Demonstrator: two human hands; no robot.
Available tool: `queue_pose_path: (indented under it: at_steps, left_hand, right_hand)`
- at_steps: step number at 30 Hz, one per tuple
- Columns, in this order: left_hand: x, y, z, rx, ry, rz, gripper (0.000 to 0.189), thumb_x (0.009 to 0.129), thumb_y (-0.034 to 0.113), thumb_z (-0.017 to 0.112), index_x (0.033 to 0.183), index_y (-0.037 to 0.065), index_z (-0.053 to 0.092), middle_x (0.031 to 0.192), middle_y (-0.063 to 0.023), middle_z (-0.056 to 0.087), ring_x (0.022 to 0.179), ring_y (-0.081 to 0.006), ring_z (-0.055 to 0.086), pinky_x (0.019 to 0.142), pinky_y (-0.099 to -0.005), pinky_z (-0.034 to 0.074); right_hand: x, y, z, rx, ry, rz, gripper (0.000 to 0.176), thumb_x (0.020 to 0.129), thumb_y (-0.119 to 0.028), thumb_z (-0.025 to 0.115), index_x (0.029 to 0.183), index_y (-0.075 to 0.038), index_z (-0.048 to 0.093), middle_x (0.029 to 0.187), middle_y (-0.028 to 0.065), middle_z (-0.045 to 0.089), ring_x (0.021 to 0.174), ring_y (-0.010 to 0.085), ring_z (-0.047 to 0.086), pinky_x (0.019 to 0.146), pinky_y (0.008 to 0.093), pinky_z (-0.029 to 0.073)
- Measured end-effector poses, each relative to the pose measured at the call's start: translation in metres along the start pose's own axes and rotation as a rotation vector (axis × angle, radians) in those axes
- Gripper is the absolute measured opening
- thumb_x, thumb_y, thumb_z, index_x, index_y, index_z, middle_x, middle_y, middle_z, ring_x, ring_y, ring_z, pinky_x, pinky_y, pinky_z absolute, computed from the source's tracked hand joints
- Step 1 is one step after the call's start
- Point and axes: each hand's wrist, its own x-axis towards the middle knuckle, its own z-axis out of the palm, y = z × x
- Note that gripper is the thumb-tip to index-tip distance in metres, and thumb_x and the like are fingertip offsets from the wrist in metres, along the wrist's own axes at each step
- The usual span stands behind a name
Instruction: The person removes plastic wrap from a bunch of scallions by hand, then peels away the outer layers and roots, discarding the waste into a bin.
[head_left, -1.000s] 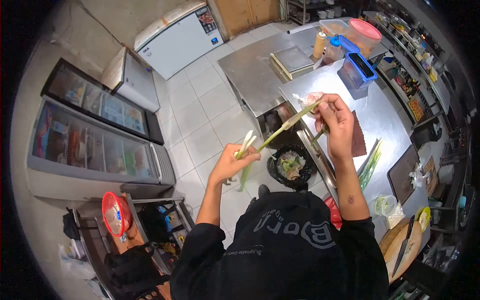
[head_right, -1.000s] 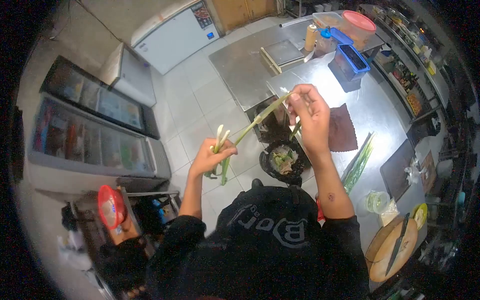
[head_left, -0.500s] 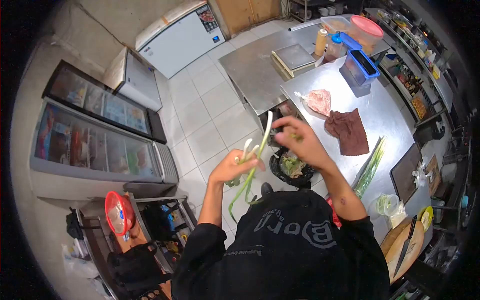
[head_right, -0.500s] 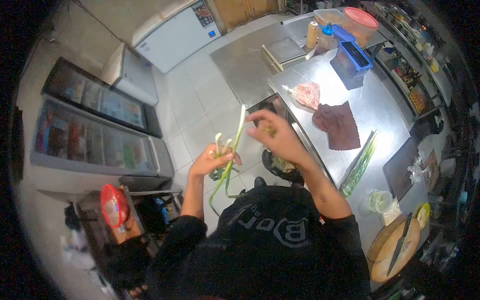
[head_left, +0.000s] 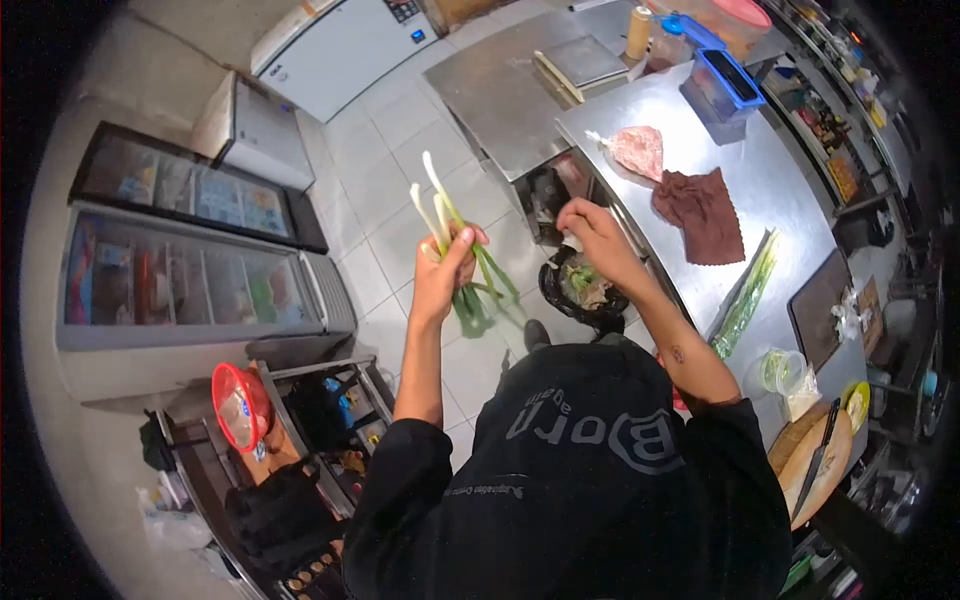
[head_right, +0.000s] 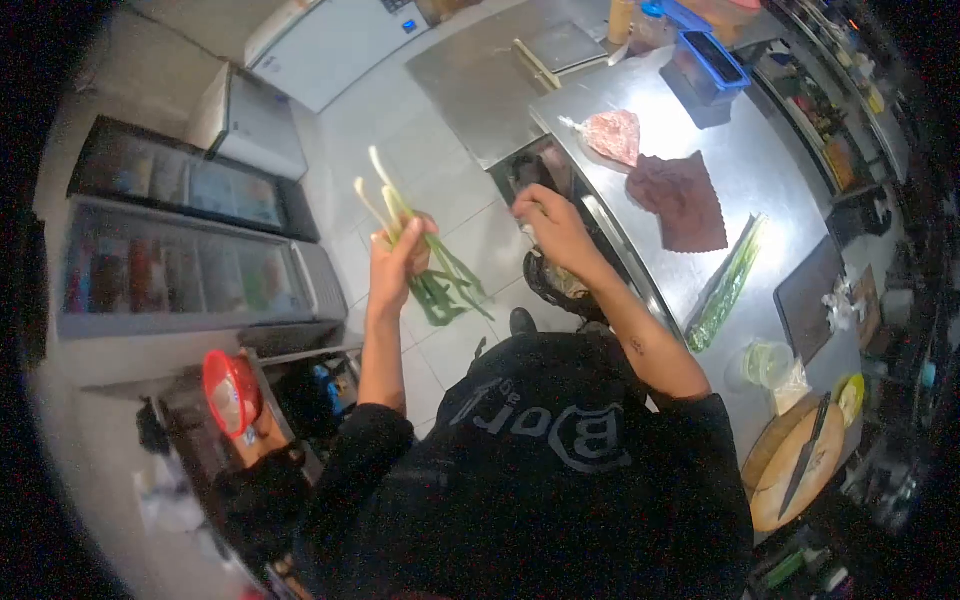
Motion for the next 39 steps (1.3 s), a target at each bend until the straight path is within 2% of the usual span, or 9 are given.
queue_pose_path:
  at_steps: [8,10,13,18,20,23,30,35,39]
  left_hand:
    - [0.005,0.029,0.003,-0.296,0.188,0.112,0.029,0.105,0.027,0.055,0.105,-0.002,0.062,0.061,0.0059,0.034,0.046,-0.0032,0.032,0.041,-0.0203,0.025]
    - [0.004,0.032,0.005,-0.310,0.204,0.122,0.029,0.105,0.027,0.055,0.105,-0.001,0.061,0.060,0.0058,0.034,0.047,-0.0032,0.032,0.041,-0.0203,0.026]
    - [0.007,0.033,0.008,-0.332,0.226,0.133,0.029,0.105,0.028,0.056,0.104,0.000,0.061,0.060,0.0059,0.035,0.047,-0.0032,0.032,0.042,-0.0203,0.026]
    - [0.012,0.038,0.016,-0.346,0.255,0.154,0.031,0.105,0.031,0.057,0.101,0.001,0.060,0.060,0.0062,0.036,0.047,-0.0031,0.031,0.042,-0.0203,0.026]
    - [0.012,0.039,0.018,-0.366,0.300,0.147,0.031,0.105,0.032,0.057,0.098,0.002,0.060,0.059,0.0061,0.035,0.046,-0.0031,0.030,0.042,-0.0203,0.025]
    - [0.013,0.037,0.016,-0.326,0.330,0.179,0.032,0.105,0.033,0.058,0.095,0.003,0.059,0.058,0.0059,0.035,0.045,-0.0032,0.030,0.042,-0.0204,0.025]
    - [0.008,0.036,0.027,-0.264,0.276,0.158,0.032,0.105,0.034,0.057,0.093,0.004,0.059,0.058,0.0050,0.036,0.045,-0.0036,0.031,0.042,-0.0204,0.025]
    - [0.030,0.014,-0.026,-0.622,0.373,0.186,0.032,0.106,0.034,0.054,0.090,0.008,0.057,0.060,0.0080,0.034,0.049,-0.0024,0.030,0.041,-0.0208,0.025]
    - [0.025,0.038,-0.044,-0.879,0.074,0.223,0.032,0.108,0.034,0.048,0.091,0.008,0.056,0.063,0.0063,0.034,0.050,-0.0047,0.027,0.042,-0.0222,0.023]
  right_hand:
    - [-0.018,0.104,-0.006,-0.709,-0.129,0.037,0.030,0.098,-0.025,0.058,0.113,-0.002,0.068,0.097,0.0161,0.071,0.089,0.0244,0.068,0.083,0.0352,0.052]
    - [-0.018,0.058,0.005,-0.078,-0.125,0.165,0.036,0.098,-0.030,0.061,0.118,0.000,0.067,0.098,0.0140,0.072,0.092,0.0219,0.068,0.087,0.0351,0.052]
    - [-0.020,-0.047,0.013,0.246,-0.309,0.066,0.034,0.101,-0.027,0.061,0.122,0.000,0.066,0.105,0.0051,0.069,0.102,0.0124,0.060,0.090,0.0304,0.047]
    - [-0.022,-0.074,0.027,0.117,-0.354,-0.104,0.030,0.101,-0.027,0.061,0.112,0.000,0.069,0.085,0.0040,0.066,0.085,0.0110,0.062,0.081,0.0283,0.050]
    - [-0.021,-0.080,0.024,0.210,-0.416,0.150,0.028,0.101,-0.026,0.060,0.102,0.000,0.070,0.076,0.0006,0.061,0.073,0.0086,0.056,0.069,0.0258,0.046]
    - [-0.025,-0.092,0.018,0.251,-0.415,0.183,0.029,0.101,-0.025,0.059,0.092,0.000,0.069,0.070,-0.0014,0.055,0.064,0.0076,0.048,0.060,0.0255,0.041]
    - [-0.029,-0.098,0.015,0.000,-0.464,0.085,0.023,0.100,-0.020,0.058,0.092,-0.001,0.066,0.069,0.0033,0.054,0.064,0.0107,0.050,0.060,0.0306,0.042]
    - [-0.048,-0.118,0.010,-0.146,-0.120,-0.530,0.015,0.099,-0.011,0.055,0.097,-0.002,0.066,0.072,0.0108,0.059,0.069,0.0214,0.061,0.064,0.0373,0.046]
    - [-0.047,-0.129,-0.008,0.019,-0.072,-0.081,0.016,0.097,-0.007,0.054,0.102,-0.003,0.068,0.074,0.0069,0.055,0.068,0.0114,0.052,0.063,0.0302,0.043]
